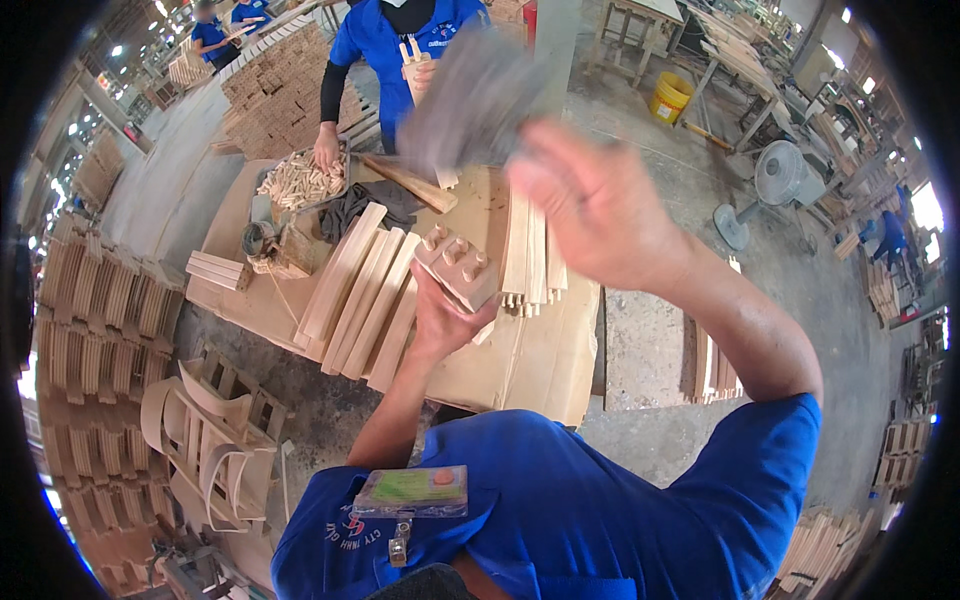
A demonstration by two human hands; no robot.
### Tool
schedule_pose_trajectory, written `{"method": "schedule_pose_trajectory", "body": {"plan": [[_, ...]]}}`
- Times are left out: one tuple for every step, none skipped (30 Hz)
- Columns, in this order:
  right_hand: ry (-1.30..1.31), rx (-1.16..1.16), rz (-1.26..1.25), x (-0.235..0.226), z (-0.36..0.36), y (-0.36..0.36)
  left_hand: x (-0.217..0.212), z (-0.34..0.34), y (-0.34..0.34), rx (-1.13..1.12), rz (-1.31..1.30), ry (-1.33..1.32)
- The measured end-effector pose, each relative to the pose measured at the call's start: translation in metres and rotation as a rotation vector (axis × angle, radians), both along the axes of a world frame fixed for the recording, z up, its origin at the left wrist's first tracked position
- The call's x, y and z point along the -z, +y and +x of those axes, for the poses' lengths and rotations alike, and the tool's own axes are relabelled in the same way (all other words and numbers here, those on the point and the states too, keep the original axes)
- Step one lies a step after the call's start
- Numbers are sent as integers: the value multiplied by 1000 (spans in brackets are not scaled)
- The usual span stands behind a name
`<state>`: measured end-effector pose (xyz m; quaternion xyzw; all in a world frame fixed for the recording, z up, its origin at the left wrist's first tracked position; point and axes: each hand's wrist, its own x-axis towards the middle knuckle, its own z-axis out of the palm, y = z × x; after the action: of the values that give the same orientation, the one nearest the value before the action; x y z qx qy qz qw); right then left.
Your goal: The person inserts small wooden dowels into pre-drilled holes on a wooden block and uses a hammer to tap them flush. The person repeats this process for multiple dowels on the same block and then stacks the finished pieces with others on the workbench.
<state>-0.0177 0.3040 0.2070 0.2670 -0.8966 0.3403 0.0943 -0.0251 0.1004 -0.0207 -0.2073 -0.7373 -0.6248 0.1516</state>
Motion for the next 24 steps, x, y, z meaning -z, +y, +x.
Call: {"method": "schedule_pose_trajectory", "body": {"plan": [[-4, -32, 301, 12, -2, -1, 2, 0, 0, 16, 27, -44], [-8, -65, 602, 19, -2, -1, 4, -1, 0, 33, 54, -88], [-170, -64, 504, 12, -9, -3, 5, -1, 0, 30, 43, -104], [-161, -57, 424, 8, -7, -3, 6, -1, 0, 26, 32, -119], [-151, -49, 344, 5, -5, -2, 7, -1, 0, 23, 21, -134], [-140, -50, 268, 1, -6, -1, 6, -1, 1, 25, 3, -112], [-110, -11, 153, -5, -1, 1, 5, -1, 2, 26, -15, -91], [-17, -10, 48, -7, -3, 2, 4, -1, 2, 27, -34, -71], [72, -7, -64, -8, -2, 1, 11, -2, 1, 55, 14, -108], [147, 32, -124, 3, -1, 1, 16, -6, 0, 82, 63, -145], [212, 71, -184, 14, 1, 0, 23, -4, -2, 79, 78, -160], [162, 30, 24, 32, -1, 1, 25, -7, 0, 94, 92, -173], [106, 0, 234, 46, -2, 2, 16, -4, 3, 90, 76, -165], [45, -29, 444, 53, -2, 6, 7, -3, 7, 87, 61, -158], [-30, -74, 421, 38, -11, 7, 6, -2, 4, 78, 63, -153], [-4, -70, 358, 35, -10, 9, 4, -2, 2, 72, 66, -147], [22, -64, 295, 33, -8, 12, 2, -2, 0, 68, 70, -142], [52, -67, 232, 29, -8, 13, 3, -5, -2, 70, 75, -121], [38, -15, 138, 20, -4, 11, 9, -5, -4, 70, 82, -113], [22, 37, 44, 7, 3, 8, 14, -5, -7, 71, 89, -105], [9, 105, -47, 1, 10, 7, 17, -7, -6, 117, 160, -175], [23, 62, 47, 7, 12, 7, 20, -8, -6, 163, 231, -245], [37, 17, 140, 20, 13, 6, 24, -9, -6, 158, 225, -246], [50, -17, 232, 31, 16, 6, 25, -9, -5, 164, 217, -249]]}}
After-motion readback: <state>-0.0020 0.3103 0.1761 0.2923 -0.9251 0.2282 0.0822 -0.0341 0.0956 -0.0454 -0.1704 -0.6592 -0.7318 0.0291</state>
